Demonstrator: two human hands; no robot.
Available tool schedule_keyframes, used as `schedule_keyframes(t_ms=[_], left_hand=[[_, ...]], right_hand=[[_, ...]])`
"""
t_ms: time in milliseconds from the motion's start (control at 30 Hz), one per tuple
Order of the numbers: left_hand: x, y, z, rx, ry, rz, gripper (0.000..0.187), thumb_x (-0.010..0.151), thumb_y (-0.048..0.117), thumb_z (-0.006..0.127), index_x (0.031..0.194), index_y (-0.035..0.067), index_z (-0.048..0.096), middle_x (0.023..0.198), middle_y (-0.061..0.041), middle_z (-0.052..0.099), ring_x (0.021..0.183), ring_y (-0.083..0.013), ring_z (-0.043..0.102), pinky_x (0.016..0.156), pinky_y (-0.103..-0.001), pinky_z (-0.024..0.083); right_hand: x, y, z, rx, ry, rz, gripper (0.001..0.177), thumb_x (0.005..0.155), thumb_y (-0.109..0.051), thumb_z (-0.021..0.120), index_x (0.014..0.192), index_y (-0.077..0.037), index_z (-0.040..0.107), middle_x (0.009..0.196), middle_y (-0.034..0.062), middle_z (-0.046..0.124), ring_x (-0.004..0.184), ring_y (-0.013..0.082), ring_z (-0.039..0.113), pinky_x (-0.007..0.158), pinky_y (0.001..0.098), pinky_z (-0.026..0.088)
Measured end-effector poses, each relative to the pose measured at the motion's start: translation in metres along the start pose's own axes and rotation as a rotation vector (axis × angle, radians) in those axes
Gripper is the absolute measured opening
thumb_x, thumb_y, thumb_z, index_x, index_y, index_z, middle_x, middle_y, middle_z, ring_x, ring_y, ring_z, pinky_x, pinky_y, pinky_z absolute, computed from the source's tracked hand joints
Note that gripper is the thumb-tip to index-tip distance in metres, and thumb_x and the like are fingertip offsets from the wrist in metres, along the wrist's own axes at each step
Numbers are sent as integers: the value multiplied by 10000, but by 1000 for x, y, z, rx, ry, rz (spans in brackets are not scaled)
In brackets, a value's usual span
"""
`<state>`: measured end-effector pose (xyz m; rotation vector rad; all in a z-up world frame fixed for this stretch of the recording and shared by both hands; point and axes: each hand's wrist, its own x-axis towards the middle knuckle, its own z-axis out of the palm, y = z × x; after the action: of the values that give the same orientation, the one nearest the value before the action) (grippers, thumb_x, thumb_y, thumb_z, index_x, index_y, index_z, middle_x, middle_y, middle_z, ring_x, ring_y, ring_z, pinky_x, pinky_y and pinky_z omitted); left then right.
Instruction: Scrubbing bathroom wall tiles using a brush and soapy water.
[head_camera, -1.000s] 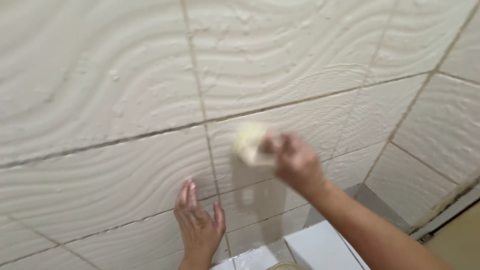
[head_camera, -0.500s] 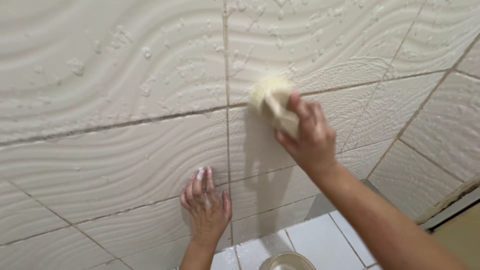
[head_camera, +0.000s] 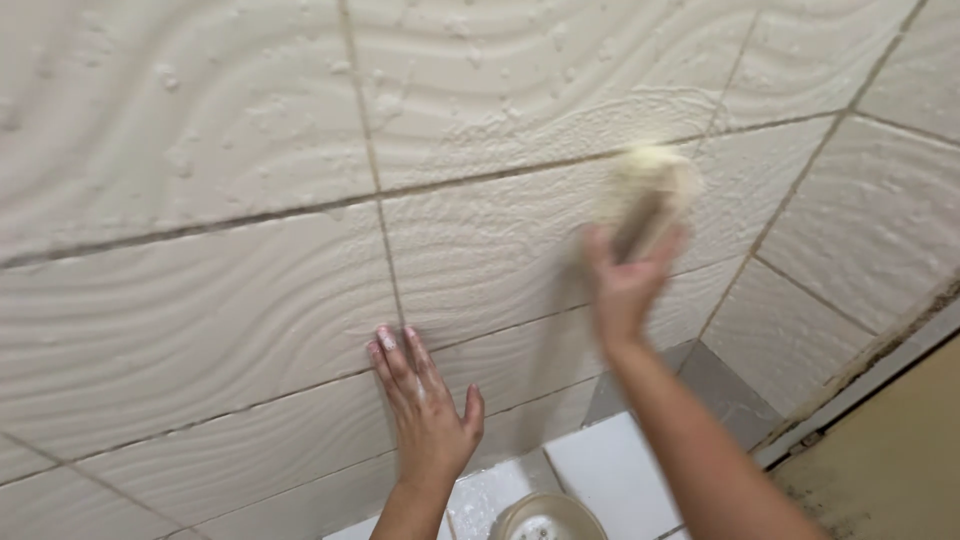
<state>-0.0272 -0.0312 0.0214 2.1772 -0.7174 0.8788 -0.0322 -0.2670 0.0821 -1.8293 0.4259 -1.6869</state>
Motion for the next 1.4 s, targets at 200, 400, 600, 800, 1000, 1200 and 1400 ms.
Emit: schedule_keyframes(t_ms=[200,400,600,800,1000,1200,1400], left_hand=[[-14,2,36,-188,100,-61,991,777,54,610,1551,-129,19,1614,-395,59,1497,-567,152,1218,-567,229],[-21,-12,22,-61,140,47,965,790,-46,565,1557,-97,-17,1573,-361,245,1451,-517,311,1204,-541,300],[-44,-33,50,-149,207,20,915,829,-26,517,1585,-66,4,1575,-349,284,1453,-505,351,1211,-536,333],[-52,-38,38,-355,263,-186,688,989,167,436,1589,-37,169,1597,-356,257,1429,-462,408,1197,-520,356],[-45,-32,28,-252,242,-149,617,1050,335,397,1531,-52,383,1585,-322,314,1483,-471,338,1235,-551,266],[-39,-19,36,-53,6,31,572,982,308,513,1479,28,464,1626,-282,236,1516,-461,204,1213,-601,178],[-33,9,47,40,-286,155,652,879,259,620,1471,31,470,1654,-194,179,1529,-373,144,1173,-649,108]], right_hand=[[-95,21,4,-88,-457,-622,813,829,-283,845,1494,-71,428,1231,252,624,1078,418,672,865,460,600],[-23,57,-37,20,-98,121,835,889,-290,788,1512,25,329,1300,239,620,1127,366,685,913,423,601],[-105,-22,15,62,-340,-351,782,873,-223,806,1512,-46,390,1306,266,581,1139,400,647,915,471,588],[-121,23,8,-167,-537,-822,860,745,-133,824,1510,-281,460,1219,209,630,1026,346,687,855,442,610],[-108,-54,13,-7,-453,-528,816,729,-222,869,1458,-215,503,1189,217,643,966,350,687,753,422,605],[-69,28,-9,-110,-415,-560,687,804,-242,851,1417,-151,554,1252,191,641,1043,321,693,837,396,603],[-25,92,-27,171,110,460,898,950,-351,796,1571,-24,236,1414,223,560,1210,316,668,1023,398,583]])
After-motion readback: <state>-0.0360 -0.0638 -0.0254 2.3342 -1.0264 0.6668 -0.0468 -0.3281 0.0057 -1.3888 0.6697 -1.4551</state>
